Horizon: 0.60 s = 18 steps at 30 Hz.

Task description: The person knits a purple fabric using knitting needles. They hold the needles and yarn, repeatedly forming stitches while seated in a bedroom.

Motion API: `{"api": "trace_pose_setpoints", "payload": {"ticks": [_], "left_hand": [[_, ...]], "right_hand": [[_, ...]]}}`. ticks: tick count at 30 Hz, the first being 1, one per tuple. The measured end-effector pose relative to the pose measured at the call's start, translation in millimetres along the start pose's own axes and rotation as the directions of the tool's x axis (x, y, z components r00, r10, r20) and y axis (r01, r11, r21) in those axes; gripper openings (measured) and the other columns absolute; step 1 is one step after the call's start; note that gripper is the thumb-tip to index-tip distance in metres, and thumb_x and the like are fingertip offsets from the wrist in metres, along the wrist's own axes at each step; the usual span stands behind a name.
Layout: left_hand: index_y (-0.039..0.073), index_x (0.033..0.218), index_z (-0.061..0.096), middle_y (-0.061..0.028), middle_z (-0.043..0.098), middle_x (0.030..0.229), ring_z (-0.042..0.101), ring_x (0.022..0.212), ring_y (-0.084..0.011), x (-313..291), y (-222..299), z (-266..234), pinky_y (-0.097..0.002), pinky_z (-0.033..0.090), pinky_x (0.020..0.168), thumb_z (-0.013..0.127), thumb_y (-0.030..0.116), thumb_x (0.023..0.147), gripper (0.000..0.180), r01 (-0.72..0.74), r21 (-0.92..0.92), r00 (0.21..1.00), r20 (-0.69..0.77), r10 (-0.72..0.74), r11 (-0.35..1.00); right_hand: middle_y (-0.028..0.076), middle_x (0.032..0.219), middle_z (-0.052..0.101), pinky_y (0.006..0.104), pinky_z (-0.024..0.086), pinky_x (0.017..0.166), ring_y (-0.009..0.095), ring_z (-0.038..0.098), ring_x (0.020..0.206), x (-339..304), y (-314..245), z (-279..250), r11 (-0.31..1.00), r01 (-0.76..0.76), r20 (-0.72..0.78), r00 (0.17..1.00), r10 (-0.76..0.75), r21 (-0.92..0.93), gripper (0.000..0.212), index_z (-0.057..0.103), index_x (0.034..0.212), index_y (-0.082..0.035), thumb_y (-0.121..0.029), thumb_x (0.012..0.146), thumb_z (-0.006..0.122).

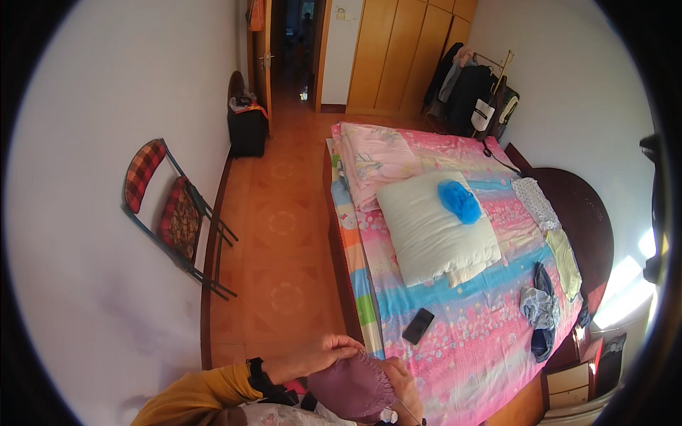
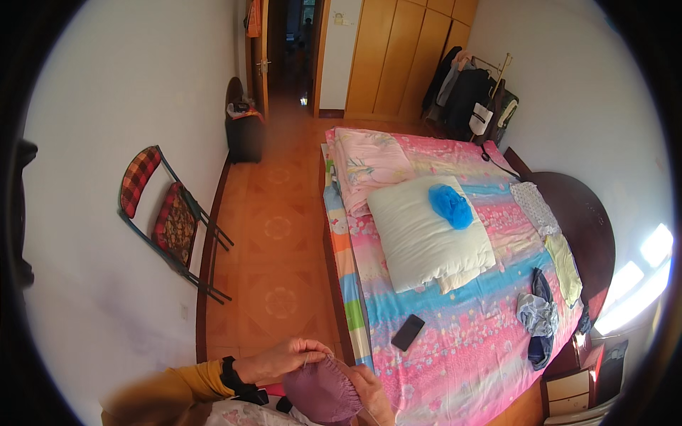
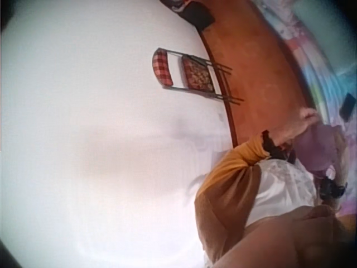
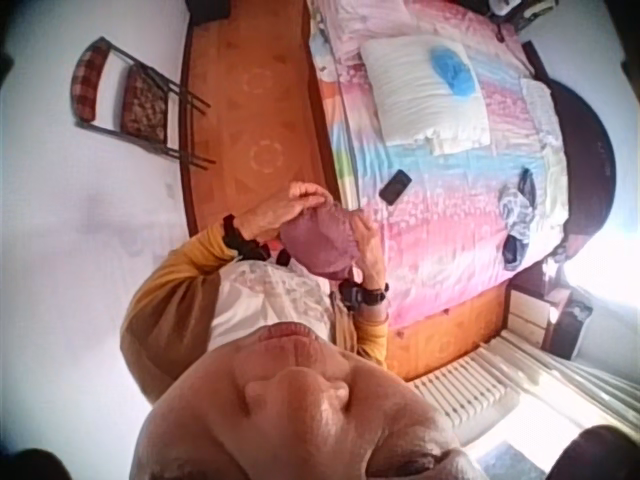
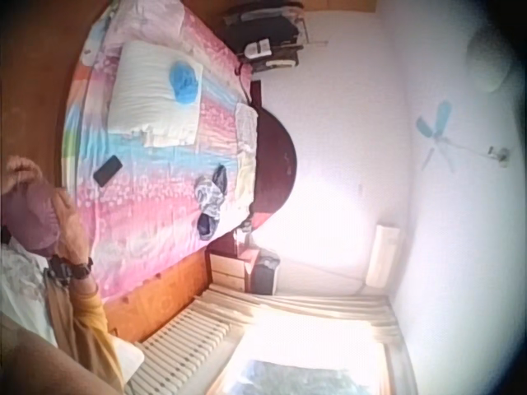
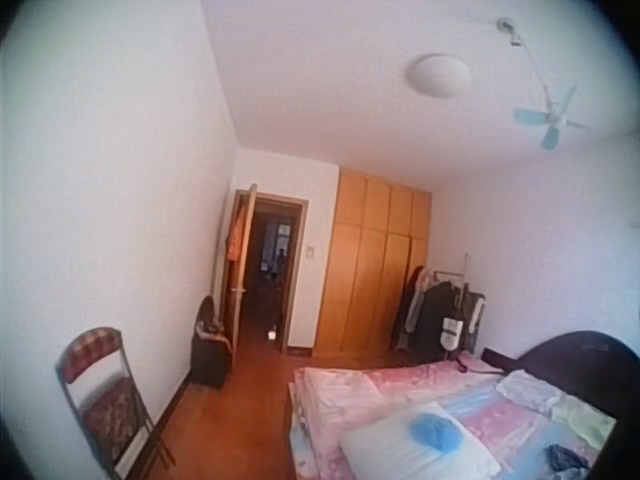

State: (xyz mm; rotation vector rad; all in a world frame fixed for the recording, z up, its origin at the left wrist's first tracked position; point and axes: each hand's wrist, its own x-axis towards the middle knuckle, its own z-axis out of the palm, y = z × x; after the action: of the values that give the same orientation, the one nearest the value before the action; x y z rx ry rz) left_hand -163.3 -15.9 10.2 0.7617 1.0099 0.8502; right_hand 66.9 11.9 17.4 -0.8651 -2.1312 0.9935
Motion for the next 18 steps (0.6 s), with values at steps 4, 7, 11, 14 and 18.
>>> {"api": "trace_pose_setpoints", "payload": {"ticks": [4, 7, 11, 14, 18], "left_hand": [[-0.002, 0.119, 0.067, -0.0004, 0.069, 0.107, 0.062, 0.095, -0.0073, -3, -2, 6, -0.0225, 0.05, 0.089, 0.059, 0.016, 0.103, 0.025, 0.01, -0.065, 0.997, 0.074, -0.005, 0.998], [0.0, 0.121, 0.067, 0.0007, 0.07, 0.104, 0.063, 0.091, -0.0065, -4, 5, 15, -0.0213, 0.052, 0.084, 0.061, 0.019, 0.102, 0.028, -0.01, -0.139, 1.0, -0.007, 0.01, 0.99], [0.001, 0.116, 0.071, 0.0021, 0.069, 0.095, 0.06, 0.087, -0.0058, -3, 14, 47, -0.0216, 0.05, 0.079, 0.066, 0.027, 0.098, 0.031, 0.039, -0.031, 0.998, -0.051, -0.041, 0.999], [0.002, 0.11, 0.073, 0.0049, 0.067, 0.088, 0.056, 0.081, -0.0038, 8, 11, 76, -0.0213, 0.046, 0.073, 0.069, 0.03, 0.096, 0.032, 0.094, 0.275, 0.995, -0.004, -0.097, 0.957], [0.002, 0.106, 0.074, 0.0058, 0.067, 0.09, 0.056, 0.08, -0.0025, 33, -11, 106, -0.0203, 0.046, 0.072, 0.07, 0.027, 0.096, 0.027, -0.068, 0.223, 0.993, 0.108, 0.045, 0.973]], "right_hand": [[0.013, 0.101, 0.064, 0.038, 0.053, 0.076, 0.03, 0.065, 0.087, 3, -2, 3, 0.998, 0.06, -0.024, 0.998, -0.06, -0.031, 0.049, 0.066, 0.117, -0.004, -0.007, 0.07, 0.078], [0.013, 0.1, 0.063, 0.0386, 0.053, 0.076, 0.03, 0.065, 0.088, -1, -4, -10, 0.992, 0.069, -0.029, 0.997, -0.072, -0.106, 0.048, 0.065, 0.116, -0.004, -0.008, 0.07, 0.079], [0.013, 0.099, 0.062, 0.0383, 0.052, 0.077, 0.03, 0.065, 0.087, -11, -3, -34, 0.994, 0.028, -0.037, 0.999, -0.032, -0.106, 0.048, 0.064, 0.116, -0.003, -0.01, 0.071, 0.08], [0.014, 0.097, 0.06, 0.0408, 0.052, 0.081, 0.032, 0.063, 0.094, -23, 5, -51, 0.988, -0.148, 0.072, 0.986, 0.151, -0.045, 0.054, 0.064, 0.119, -0.002, -0.007, 0.067, 0.077], [0.015, 0.096, 0.059, 0.0413, 0.052, 0.08, 0.033, 0.063, 0.091, -52, 20, -77, 0.966, 0.039, -0.053, 0.997, -0.054, -0.254, 0.048, 0.061, 0.116, -0.005, -0.01, 0.071, 0.08]]}}
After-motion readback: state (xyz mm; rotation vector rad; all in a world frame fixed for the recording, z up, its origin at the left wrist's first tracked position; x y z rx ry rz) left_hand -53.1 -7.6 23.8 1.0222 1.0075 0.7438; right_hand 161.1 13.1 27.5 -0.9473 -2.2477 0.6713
